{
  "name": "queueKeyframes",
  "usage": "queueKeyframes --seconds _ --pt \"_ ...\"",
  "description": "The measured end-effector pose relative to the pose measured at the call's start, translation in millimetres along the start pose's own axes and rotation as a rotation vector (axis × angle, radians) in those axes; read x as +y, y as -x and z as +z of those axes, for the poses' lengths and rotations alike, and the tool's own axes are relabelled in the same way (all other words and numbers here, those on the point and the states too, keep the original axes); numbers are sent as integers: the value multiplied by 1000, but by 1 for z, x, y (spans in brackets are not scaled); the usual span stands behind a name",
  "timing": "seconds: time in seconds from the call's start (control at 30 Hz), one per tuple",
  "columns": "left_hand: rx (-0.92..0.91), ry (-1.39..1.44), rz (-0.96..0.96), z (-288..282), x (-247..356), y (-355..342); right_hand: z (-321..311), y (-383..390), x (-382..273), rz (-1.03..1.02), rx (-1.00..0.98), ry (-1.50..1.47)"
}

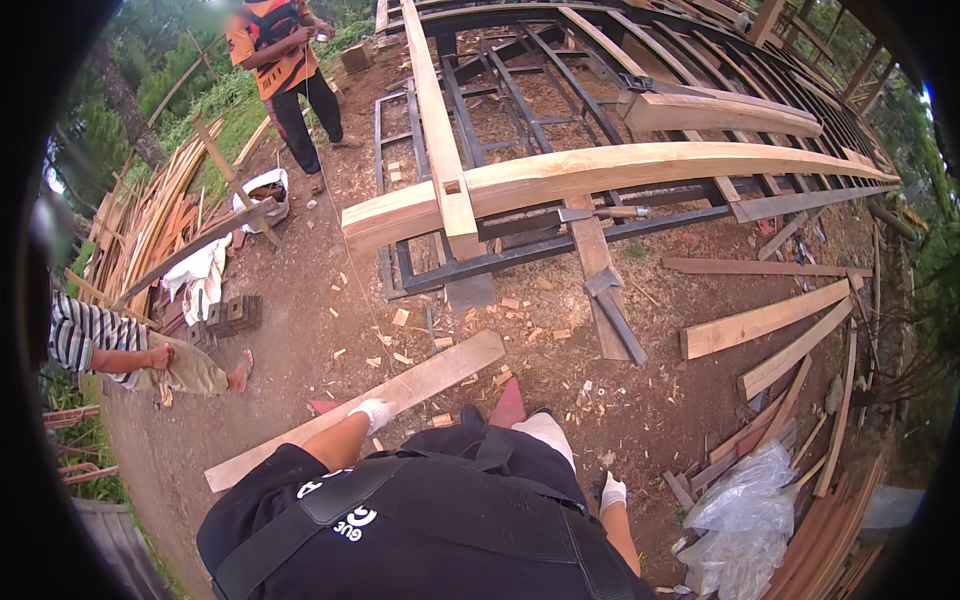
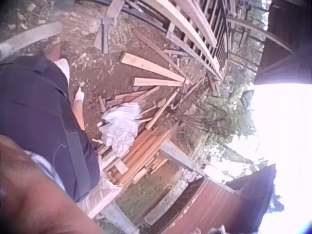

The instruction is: The person helps position timber beams on a building frame, then picks up and carries a piece of wood to the other side of the structure.

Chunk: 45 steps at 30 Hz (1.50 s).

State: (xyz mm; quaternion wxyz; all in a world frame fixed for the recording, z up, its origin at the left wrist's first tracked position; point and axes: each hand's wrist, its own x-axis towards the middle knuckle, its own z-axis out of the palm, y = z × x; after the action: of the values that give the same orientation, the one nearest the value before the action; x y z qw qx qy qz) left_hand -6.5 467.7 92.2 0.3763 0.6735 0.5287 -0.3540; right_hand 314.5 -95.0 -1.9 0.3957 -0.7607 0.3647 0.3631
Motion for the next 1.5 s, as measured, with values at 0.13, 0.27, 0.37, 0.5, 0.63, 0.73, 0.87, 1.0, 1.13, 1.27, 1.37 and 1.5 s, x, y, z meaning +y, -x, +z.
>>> queueKeyframes --seconds 0.13,0.27,0.37,0.5,0.63,0.73,0.87,1.0,1.13,1.27,1.37,1.5 --pt "232 225 332 -35 123 -9 34 8 -30 -905 -147 565" --pt "235 377 527 -36 197 34 26 25 -93 -383 -310 107" --pt "188 298 610 -18 223 56 -11 -9 -94 -450 -227 171" --pt "76 52 370 47 181 39 -58 -52 -77 -384 -85 438" --pt "-32 -64 40 93 132 39 -86 -79 -88 -151 126 739" --pt "31 48 -56 85 138 74 -84 -91 -116 -379 78 803" --pt "83 503 -13 114 134 77 -42 -95 -205 -713 115 590" --pt "159 748 40 131 164 77 -1 -37 -307 -865 -4 560" --pt "223 355 309 158 152 81 42 -19 -356 -1006 -67 735" --pt "189 533 34 174 117 104 66 -55 -338 -958 -38 471" --pt "201 566 -154 174 95 135 57 -100 -292 -874 87 442" --pt "148 503 -171 173 64 111 -13 -209 -208 -157 -256 395"
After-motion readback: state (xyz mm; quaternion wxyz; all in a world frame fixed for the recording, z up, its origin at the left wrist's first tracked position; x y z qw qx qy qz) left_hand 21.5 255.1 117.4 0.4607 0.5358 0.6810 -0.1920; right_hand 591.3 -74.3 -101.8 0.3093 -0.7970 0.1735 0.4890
